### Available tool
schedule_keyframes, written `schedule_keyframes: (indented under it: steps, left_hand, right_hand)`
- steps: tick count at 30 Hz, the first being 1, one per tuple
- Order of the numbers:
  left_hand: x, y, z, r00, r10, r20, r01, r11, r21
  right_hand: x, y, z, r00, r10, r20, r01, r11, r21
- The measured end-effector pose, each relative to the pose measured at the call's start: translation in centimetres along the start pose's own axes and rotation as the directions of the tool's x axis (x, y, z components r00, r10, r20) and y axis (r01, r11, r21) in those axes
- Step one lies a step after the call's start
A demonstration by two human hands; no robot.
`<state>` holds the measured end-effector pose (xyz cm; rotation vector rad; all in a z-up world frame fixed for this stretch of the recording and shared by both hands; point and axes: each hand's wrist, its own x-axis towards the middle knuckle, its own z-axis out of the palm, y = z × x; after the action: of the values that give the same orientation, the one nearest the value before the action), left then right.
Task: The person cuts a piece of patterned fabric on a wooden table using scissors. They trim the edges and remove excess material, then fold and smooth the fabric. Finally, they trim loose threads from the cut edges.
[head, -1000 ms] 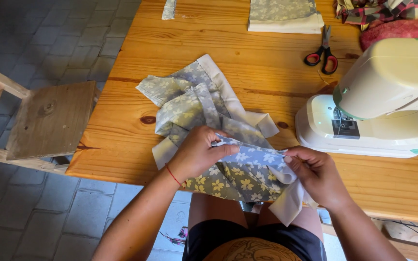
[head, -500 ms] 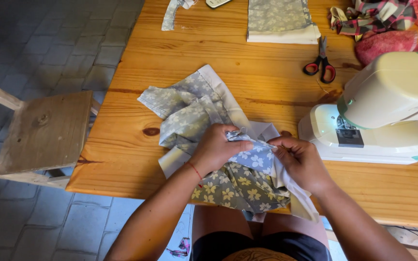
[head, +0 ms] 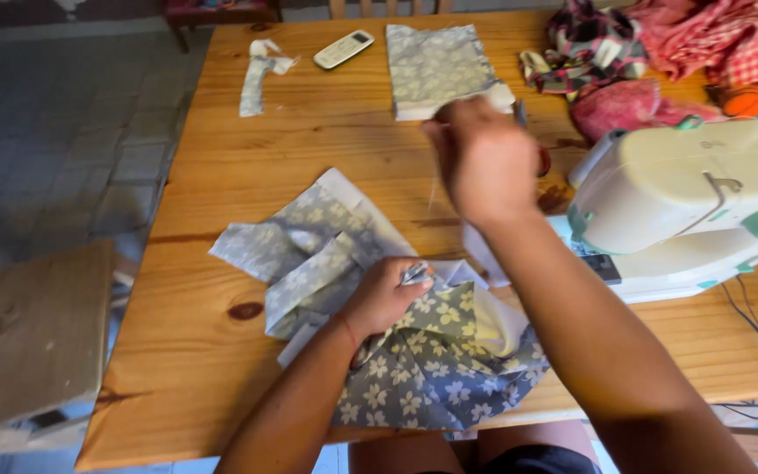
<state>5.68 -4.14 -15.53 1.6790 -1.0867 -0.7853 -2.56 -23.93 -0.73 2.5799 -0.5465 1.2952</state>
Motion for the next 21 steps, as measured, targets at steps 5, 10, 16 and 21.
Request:
schedule_keyframes:
  steps: [5, 10, 16, 21]
  left_hand:
    - [0.4, -3.4, 0.6, 0.999, 0.007, -0.031, -0.010, 0.996, -0.094]
    - [-0.6, -1.7, 0.9, 0.996, -0.064, -0.058, 0.047, 0.964, -0.261]
    - [-1.2, -0.7, 0.6, 0.993, 0.003, -0.117, -0.043, 0.939, -0.340]
    - [-2.2, 0.8, -0.2, 0.993, 0.039, -0.110, -0.077, 0.927, -0.366]
  right_hand:
    - [1.0, -1.2, 9.0, 0.584, 0.349, 0.733, -0.329, 0.927, -0.179]
    - [0.4, 7.6, 18.2, 0.809, 0.525, 0.266, -0.337, 0.784, -0.522]
    - [-3.8, 19.3, 23.0, 0.369, 0.792, 0.486, -0.503, 0.610, -0.613]
    - [-3.5, 19.5, 21.6, 0.356, 0.794, 0.493, -0.451, 0.608, -0.653]
